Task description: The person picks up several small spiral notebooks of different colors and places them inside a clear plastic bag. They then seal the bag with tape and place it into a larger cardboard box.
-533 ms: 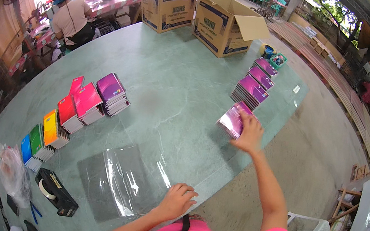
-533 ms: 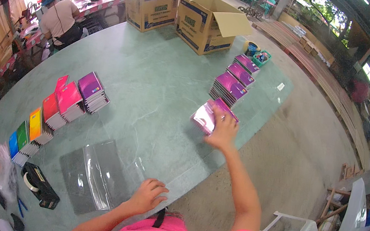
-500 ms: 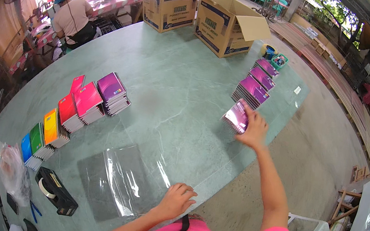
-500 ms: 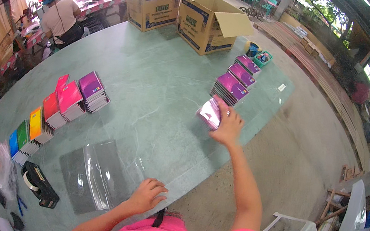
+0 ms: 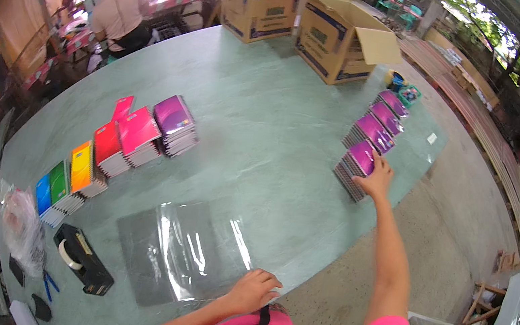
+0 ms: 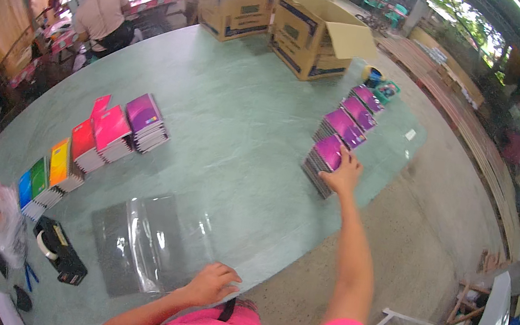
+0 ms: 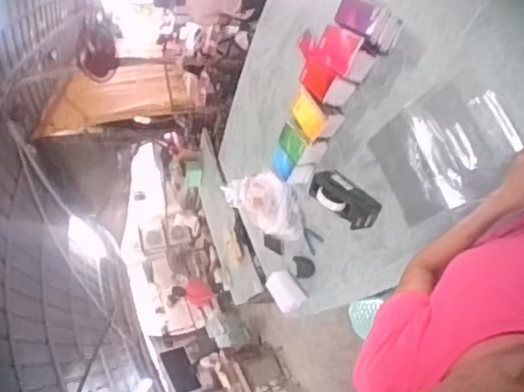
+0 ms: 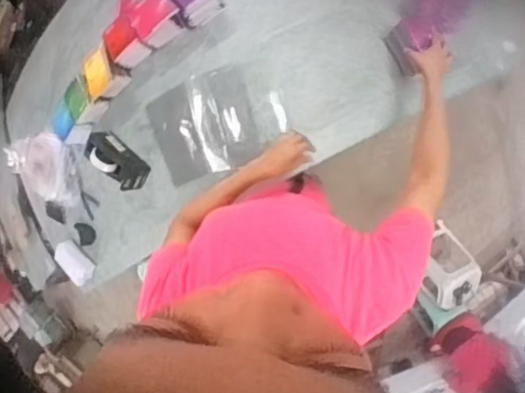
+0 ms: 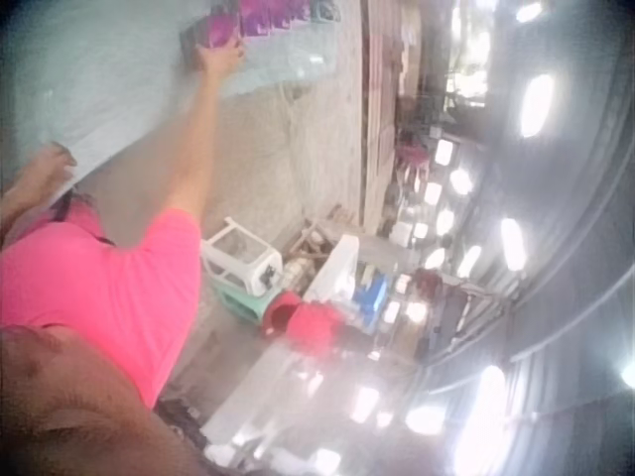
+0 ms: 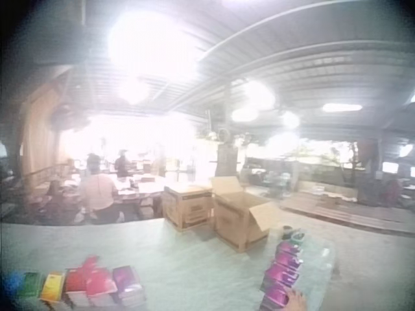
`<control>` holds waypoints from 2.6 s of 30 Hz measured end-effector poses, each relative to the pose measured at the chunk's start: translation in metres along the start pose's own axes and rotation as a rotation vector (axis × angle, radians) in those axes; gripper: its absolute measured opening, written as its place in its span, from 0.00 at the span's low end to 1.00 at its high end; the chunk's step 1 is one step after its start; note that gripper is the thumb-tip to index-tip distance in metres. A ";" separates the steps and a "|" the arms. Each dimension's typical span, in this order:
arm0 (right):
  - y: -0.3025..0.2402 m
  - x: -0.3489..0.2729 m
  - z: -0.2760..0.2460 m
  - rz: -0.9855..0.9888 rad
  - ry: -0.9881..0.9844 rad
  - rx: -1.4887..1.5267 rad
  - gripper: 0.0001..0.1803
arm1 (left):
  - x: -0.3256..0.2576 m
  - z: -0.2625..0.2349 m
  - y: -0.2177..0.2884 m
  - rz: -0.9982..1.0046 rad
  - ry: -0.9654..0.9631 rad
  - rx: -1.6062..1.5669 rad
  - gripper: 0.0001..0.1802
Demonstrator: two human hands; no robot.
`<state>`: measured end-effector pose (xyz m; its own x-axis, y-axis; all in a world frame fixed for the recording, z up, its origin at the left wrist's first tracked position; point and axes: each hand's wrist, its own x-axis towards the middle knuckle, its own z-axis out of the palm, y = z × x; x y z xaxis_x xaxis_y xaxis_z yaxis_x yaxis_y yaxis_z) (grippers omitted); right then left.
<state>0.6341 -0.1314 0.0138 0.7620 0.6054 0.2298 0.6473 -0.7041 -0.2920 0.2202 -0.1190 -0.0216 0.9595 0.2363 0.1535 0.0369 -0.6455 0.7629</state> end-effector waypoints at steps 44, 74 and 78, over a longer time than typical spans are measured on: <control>-0.531 -0.237 0.141 0.325 -1.716 1.272 0.23 | -0.291 -0.387 -0.231 -0.574 0.564 0.947 0.19; -0.443 -0.207 0.149 0.410 -1.723 1.514 0.21 | -0.177 -0.342 -0.194 -0.397 0.462 0.964 0.18; -0.431 -0.204 0.151 0.682 -1.759 1.672 0.21 | -0.187 -0.363 -0.214 -0.426 0.432 0.961 0.18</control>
<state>0.1971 0.1048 -0.0475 -0.4646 0.7420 -0.4833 -0.7149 -0.6363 -0.2898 -0.0687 0.2390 0.0142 0.6480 0.6804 0.3423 0.7146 -0.6986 0.0358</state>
